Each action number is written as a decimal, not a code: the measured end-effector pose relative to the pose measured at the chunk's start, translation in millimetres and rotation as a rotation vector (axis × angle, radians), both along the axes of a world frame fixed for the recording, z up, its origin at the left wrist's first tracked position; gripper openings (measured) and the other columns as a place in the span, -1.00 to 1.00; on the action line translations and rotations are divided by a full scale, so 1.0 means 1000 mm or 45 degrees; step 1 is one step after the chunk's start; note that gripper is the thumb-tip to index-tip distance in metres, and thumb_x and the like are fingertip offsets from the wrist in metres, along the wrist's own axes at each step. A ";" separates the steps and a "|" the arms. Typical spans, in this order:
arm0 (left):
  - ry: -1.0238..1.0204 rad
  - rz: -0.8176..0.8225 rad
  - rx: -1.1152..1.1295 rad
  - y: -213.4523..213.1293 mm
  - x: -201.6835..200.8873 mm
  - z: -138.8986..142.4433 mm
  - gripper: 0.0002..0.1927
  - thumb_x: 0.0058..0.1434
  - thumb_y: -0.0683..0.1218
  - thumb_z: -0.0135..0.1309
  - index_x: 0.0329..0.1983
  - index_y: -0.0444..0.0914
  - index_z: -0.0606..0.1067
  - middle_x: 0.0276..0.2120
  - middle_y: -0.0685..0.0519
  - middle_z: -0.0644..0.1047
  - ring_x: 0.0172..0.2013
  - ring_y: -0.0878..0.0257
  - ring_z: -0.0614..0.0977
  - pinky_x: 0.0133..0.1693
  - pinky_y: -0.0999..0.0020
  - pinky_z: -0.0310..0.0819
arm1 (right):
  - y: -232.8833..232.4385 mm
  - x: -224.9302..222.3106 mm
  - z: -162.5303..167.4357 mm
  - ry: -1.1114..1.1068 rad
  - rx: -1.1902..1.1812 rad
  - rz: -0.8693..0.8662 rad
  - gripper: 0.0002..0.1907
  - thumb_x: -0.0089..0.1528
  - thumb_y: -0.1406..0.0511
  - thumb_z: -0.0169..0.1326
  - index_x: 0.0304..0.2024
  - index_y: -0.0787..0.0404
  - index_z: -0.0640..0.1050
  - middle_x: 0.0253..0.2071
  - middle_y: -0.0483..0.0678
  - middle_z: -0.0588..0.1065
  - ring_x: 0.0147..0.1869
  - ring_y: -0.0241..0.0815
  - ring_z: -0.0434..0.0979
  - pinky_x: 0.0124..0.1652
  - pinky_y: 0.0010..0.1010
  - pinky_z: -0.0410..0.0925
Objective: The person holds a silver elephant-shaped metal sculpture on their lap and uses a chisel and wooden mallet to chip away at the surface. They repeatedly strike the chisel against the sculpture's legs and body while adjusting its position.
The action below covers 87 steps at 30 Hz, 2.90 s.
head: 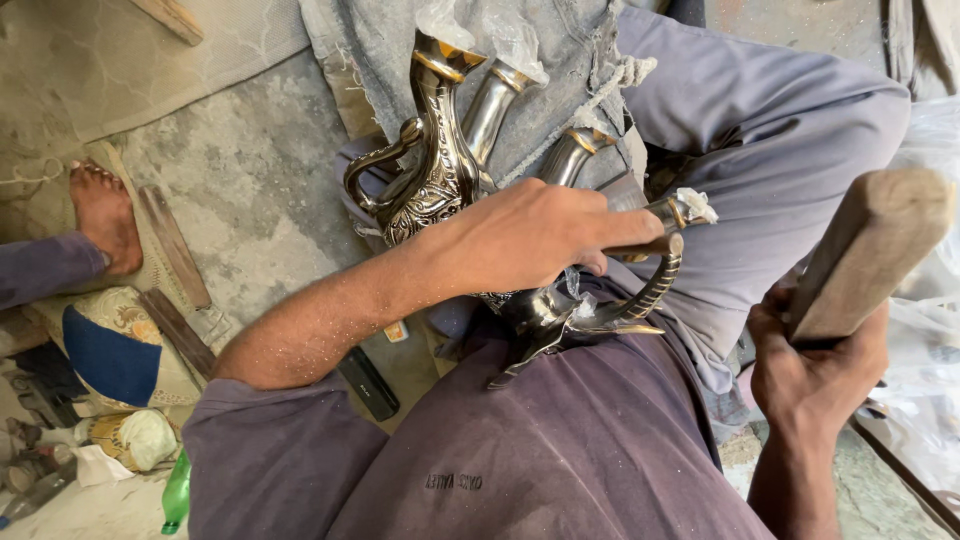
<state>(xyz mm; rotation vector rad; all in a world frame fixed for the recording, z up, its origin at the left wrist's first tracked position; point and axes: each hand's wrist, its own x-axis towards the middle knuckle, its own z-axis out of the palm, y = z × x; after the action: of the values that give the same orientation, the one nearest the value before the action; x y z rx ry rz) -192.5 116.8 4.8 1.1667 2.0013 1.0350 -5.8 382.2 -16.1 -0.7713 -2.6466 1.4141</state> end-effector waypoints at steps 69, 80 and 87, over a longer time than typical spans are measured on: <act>0.058 -0.145 -0.188 0.048 -0.023 0.013 -0.55 0.30 -0.26 -0.01 0.24 -0.06 0.38 -0.37 -0.06 0.61 -0.32 0.01 0.74 -0.39 0.11 0.61 | -0.002 -0.024 -0.012 -0.123 -0.396 -0.287 -0.80 0.25 0.42 0.24 -0.14 0.32 0.50 -0.25 0.01 0.55 -0.31 -0.10 0.59 -0.30 -0.28 0.47; 0.038 -0.057 -0.116 0.043 -0.023 0.015 -0.46 0.28 -0.28 -0.02 0.31 -0.01 0.38 -0.32 -0.04 0.61 -0.28 -0.02 0.72 -0.30 0.07 0.62 | 0.006 -0.023 -0.016 -0.031 0.070 0.049 -0.77 0.26 0.43 0.26 -0.08 0.33 0.51 -0.20 0.07 0.56 -0.17 -0.11 0.59 -0.13 -0.33 0.45; 0.008 -0.021 -0.224 0.039 -0.018 0.014 -0.47 0.24 -0.27 0.05 0.27 -0.04 0.42 -0.31 -0.04 0.60 -0.26 0.01 0.72 -0.27 0.08 0.60 | 0.012 -0.031 -0.009 -0.118 -0.048 0.047 -0.80 0.19 0.42 0.29 -0.18 0.28 0.54 -0.23 0.07 0.56 -0.17 -0.05 0.59 -0.12 -0.29 0.43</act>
<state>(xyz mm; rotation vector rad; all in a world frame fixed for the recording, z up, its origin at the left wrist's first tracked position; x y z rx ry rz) -210.7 155.7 18.6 1.0916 2.0383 0.8291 -36.9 394.4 -24.8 -0.8153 -2.7238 1.4760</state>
